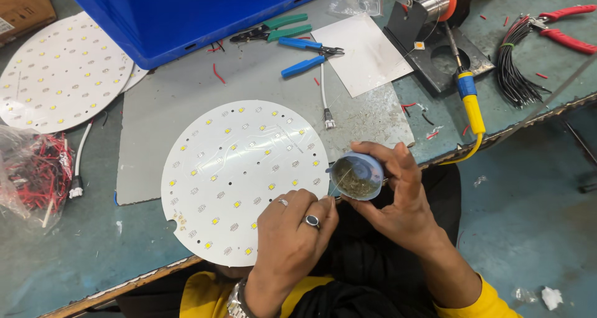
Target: The person solders wires onto the terminal pads of a round LED light panel. They hold a soldering iron in one hand and feed solder wire, dip wire ends into a small flux cup, and use pliers to trim and position wires while working around the board.
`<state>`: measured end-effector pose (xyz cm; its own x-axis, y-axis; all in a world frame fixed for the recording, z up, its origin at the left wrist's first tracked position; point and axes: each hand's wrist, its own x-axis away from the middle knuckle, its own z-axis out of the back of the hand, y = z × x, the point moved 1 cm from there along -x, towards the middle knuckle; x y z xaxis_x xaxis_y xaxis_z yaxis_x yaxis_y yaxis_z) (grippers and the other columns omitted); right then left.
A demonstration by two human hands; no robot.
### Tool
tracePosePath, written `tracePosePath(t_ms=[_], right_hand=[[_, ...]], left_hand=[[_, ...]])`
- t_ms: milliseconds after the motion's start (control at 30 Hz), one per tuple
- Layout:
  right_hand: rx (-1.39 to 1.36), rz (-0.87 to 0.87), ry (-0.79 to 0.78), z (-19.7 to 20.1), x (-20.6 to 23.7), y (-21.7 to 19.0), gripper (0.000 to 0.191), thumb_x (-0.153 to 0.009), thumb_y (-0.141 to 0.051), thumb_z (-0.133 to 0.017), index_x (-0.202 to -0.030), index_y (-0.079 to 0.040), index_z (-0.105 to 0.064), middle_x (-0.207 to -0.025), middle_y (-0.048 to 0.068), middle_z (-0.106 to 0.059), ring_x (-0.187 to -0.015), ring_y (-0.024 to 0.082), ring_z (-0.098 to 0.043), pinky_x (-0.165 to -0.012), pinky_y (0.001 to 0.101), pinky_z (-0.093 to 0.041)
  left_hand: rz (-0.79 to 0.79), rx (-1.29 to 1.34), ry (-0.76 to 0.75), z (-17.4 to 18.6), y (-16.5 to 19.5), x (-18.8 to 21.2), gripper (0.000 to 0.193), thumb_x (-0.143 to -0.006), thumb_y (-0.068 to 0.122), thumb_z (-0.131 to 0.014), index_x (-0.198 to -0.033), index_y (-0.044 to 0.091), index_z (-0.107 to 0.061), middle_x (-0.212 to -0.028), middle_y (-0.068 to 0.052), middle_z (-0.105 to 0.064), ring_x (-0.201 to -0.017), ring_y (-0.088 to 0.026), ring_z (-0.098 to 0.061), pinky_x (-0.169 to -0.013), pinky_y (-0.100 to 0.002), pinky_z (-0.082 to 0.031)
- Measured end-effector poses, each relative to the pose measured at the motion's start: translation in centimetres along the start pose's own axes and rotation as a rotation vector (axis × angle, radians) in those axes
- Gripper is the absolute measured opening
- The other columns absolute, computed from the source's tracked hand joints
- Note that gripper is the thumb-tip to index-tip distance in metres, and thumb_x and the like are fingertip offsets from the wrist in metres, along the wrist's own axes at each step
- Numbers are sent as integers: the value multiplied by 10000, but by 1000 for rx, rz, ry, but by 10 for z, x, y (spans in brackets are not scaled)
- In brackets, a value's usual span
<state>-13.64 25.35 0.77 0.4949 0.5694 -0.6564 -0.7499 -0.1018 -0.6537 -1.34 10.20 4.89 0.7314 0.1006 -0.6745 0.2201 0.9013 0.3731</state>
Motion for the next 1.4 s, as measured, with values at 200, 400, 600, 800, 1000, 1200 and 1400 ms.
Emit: tracePosePath(t_ms=[200,400,600,800,1000,1200,1400], right_hand=[[83,105,-14,3,-4,-5,1234,-817,63,-830,-1638,-347,-5,-1440,208,-559,-1274,325,-658,-1018,405,-590],[130,125,-31,4,-3,-8,1224,-813,47,-843,-1628,-328,-10,-1428,200,-577,-1220,335,-696,-968,408,-604],[142,129,-28,6,-3,-5,1216,-811,71,-815,-1634,-312,-6,-1445,194,-564,-1246,350,-679,-988,414,-601],[105,54,-3,9,1,6,1190,-809,77,-814,-1627,-267,-22,-1465,208,-549,-1236,315,-674,-964,385,-602],[132,-82,59,16,-4,21,1163,-810,-12,-843,-1630,-169,-35,-1434,185,-584,-1157,260,-684,-976,364,-563],[144,-256,126,34,-24,39,1182,-739,-112,-885,-1629,-83,-107,-1371,137,-626,-1209,229,-639,-1019,379,-496],[-7,-238,-5,17,-11,27,1214,-676,-90,-913,-1586,-84,-110,-1361,139,-621,-1265,226,-606,-1140,404,-383]], left_hand=[[54,-37,-75,-7,3,3,202,-808,70,-790,-735,60,-602,-739,-84,-524,-579,-270,-581,-498,-404,-455],[119,-16,-107,-8,6,6,212,-782,85,-792,-713,68,-592,-734,-84,-536,-564,-285,-595,-495,-414,-471],[145,32,-141,-5,8,8,193,-780,91,-797,-721,66,-615,-734,-84,-544,-566,-285,-600,-498,-416,-473],[184,44,-123,3,7,11,190,-769,75,-803,-717,69,-620,-734,-79,-566,-582,-286,-617,-506,-414,-480],[184,41,-69,12,-2,14,162,-723,58,-810,-722,69,-649,-719,-70,-587,-597,-284,-633,-512,-403,-490],[286,88,-6,13,-16,19,138,-714,42,-821,-706,68,-686,-669,-50,-628,-549,-209,-653,-483,-338,-510],[410,334,22,4,-20,23,85,-744,34,-818,-733,41,-734,-693,-30,-692,-525,-116,-666,-485,-269,-516]])
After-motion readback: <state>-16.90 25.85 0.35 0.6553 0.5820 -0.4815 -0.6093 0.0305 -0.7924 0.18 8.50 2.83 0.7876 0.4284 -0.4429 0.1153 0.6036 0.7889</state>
